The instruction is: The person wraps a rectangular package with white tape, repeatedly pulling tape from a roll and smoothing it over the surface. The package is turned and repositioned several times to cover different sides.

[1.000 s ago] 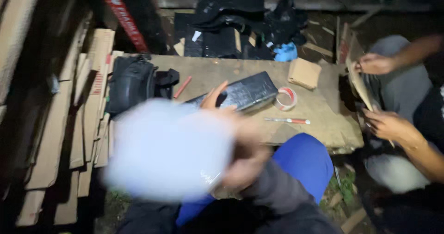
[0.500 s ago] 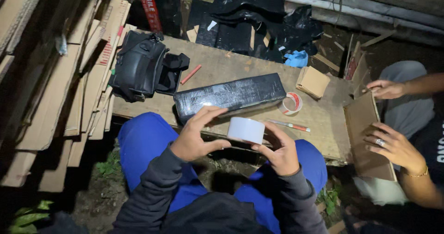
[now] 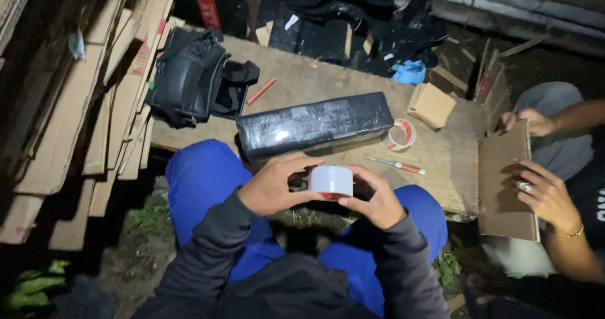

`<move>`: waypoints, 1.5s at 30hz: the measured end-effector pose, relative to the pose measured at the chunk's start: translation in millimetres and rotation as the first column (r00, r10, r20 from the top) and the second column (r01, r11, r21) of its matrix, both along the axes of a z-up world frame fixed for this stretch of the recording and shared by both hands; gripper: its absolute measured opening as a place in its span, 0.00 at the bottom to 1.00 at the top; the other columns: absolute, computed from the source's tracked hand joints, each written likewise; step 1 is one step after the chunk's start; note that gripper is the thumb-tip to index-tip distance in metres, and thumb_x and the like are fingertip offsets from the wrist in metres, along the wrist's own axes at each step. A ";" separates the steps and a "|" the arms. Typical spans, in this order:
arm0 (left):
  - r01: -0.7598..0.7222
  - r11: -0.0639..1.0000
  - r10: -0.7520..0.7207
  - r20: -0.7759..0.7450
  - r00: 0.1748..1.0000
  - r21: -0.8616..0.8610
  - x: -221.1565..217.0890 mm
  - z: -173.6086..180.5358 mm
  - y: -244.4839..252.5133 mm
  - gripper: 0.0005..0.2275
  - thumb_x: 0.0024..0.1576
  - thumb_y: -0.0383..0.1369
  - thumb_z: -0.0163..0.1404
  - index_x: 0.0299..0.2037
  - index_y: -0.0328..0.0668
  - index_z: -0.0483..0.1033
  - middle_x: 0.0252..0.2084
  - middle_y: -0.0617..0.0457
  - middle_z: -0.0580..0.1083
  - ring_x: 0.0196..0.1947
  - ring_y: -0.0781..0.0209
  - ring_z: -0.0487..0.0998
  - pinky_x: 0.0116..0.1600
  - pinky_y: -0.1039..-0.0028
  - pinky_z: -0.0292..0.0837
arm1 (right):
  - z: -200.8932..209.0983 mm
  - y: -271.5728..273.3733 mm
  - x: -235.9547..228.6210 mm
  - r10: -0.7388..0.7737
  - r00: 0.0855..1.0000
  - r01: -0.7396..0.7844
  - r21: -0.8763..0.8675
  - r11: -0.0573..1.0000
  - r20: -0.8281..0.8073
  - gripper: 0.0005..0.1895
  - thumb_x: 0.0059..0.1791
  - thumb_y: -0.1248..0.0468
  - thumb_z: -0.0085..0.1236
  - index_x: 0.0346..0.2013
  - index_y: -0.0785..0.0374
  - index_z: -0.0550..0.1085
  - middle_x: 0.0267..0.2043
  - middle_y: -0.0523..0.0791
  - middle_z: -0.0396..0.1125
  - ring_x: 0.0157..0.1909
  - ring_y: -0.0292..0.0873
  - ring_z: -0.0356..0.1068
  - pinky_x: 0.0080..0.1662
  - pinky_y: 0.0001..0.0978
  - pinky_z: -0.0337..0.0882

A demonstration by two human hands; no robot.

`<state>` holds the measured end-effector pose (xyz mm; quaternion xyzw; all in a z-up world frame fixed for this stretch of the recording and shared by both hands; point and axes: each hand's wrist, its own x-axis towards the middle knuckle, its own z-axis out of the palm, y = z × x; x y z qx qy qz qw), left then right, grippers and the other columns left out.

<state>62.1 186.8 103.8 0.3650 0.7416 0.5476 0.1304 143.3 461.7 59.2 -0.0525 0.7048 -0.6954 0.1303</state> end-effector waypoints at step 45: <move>0.805 0.519 -0.838 0.355 0.414 0.289 16.3 -140.8 35.4 0.12 0.64 0.38 0.54 0.45 0.35 0.78 0.41 0.56 0.77 0.43 0.68 0.76 0.50 0.75 0.72 | -94.7 -132.8 -120.1 0.569 0.676 0.161 0.848 0.505 -0.468 0.43 0.53 0.45 0.55 0.76 0.61 0.54 0.78 0.59 0.46 0.78 0.60 0.45 0.71 0.66 0.43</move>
